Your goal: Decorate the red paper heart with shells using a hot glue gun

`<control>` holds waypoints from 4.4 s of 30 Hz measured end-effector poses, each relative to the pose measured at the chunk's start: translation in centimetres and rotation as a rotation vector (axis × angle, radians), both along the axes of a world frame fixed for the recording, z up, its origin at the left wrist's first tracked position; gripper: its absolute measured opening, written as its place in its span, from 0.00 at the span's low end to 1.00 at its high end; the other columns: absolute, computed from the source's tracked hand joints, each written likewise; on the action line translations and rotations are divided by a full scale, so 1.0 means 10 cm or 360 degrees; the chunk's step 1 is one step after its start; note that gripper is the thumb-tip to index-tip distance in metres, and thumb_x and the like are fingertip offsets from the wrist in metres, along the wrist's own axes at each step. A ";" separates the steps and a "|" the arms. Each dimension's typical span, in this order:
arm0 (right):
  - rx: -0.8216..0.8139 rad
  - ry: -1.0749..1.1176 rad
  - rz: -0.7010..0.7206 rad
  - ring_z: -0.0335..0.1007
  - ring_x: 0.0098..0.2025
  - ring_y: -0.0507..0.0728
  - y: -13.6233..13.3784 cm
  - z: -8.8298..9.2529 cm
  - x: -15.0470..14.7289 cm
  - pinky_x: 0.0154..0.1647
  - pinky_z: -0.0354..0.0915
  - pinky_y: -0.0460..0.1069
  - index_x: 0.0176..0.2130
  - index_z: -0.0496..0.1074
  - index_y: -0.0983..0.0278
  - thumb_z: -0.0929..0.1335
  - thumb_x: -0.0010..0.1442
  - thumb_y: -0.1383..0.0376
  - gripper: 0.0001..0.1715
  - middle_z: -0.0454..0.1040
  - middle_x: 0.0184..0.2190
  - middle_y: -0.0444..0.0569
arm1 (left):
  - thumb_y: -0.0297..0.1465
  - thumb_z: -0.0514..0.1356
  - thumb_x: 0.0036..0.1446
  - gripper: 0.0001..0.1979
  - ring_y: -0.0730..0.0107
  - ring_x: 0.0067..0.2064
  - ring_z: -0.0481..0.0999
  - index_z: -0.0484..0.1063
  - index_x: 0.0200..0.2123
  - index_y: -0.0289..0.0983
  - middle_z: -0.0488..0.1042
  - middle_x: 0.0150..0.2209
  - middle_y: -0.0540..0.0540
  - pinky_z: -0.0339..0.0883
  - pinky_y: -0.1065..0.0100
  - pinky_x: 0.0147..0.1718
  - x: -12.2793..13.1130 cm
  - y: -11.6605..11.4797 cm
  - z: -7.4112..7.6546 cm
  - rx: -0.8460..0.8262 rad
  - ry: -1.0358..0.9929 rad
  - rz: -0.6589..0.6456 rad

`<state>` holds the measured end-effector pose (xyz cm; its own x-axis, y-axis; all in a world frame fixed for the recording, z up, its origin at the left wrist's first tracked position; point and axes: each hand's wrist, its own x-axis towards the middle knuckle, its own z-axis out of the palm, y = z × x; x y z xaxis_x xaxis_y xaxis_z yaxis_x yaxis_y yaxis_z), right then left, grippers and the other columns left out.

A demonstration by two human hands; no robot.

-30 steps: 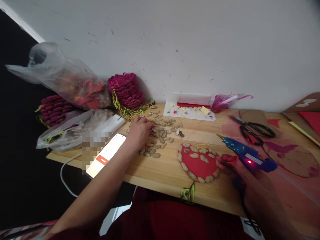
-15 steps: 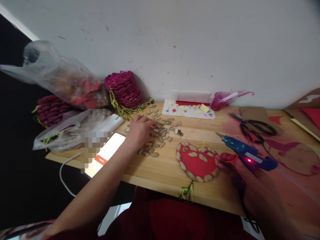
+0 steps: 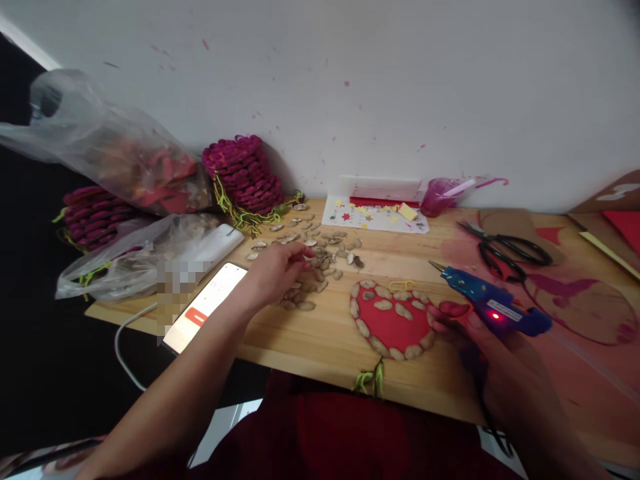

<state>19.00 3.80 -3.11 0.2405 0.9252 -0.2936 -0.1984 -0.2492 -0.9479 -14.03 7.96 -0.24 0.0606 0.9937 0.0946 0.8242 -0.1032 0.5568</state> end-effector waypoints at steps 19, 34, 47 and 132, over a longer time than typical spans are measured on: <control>0.0114 0.0059 0.0015 0.82 0.37 0.56 -0.01 -0.03 -0.01 0.41 0.77 0.43 0.33 0.81 0.62 0.81 0.44 0.54 0.19 0.82 0.35 0.47 | 0.31 0.59 0.65 0.09 0.62 0.38 0.76 0.79 0.35 0.39 0.81 0.34 0.47 0.67 0.60 0.43 0.28 -0.42 -0.11 0.0232 0.0289 -0.0286; 0.0176 -0.0005 0.0044 0.82 0.38 0.56 -0.01 -0.06 -0.01 0.42 0.78 0.45 0.35 0.81 0.63 0.79 0.50 0.55 0.16 0.81 0.37 0.47 | 0.32 0.62 0.62 0.05 0.61 0.40 0.73 0.78 0.35 0.40 0.79 0.36 0.47 0.63 0.58 0.45 0.36 -0.48 -0.27 0.0246 0.0337 -0.0336; 0.0209 0.0036 0.0061 0.81 0.38 0.56 -0.01 -0.05 -0.02 0.40 0.77 0.46 0.35 0.80 0.63 0.78 0.52 0.57 0.13 0.81 0.35 0.46 | 0.32 0.62 0.64 0.07 0.59 0.40 0.72 0.79 0.34 0.40 0.80 0.35 0.47 0.64 0.57 0.45 0.34 -0.48 -0.20 0.0396 0.0436 -0.0326; 0.0290 0.0072 0.0136 0.81 0.38 0.58 -0.06 -0.13 0.01 0.41 0.77 0.52 0.35 0.80 0.60 0.76 0.55 0.58 0.09 0.81 0.34 0.47 | 0.36 0.63 0.60 0.12 0.66 0.26 0.74 0.75 0.25 0.38 0.77 0.24 0.48 0.61 0.67 0.24 0.46 -0.54 -0.01 0.0188 0.0697 -0.0160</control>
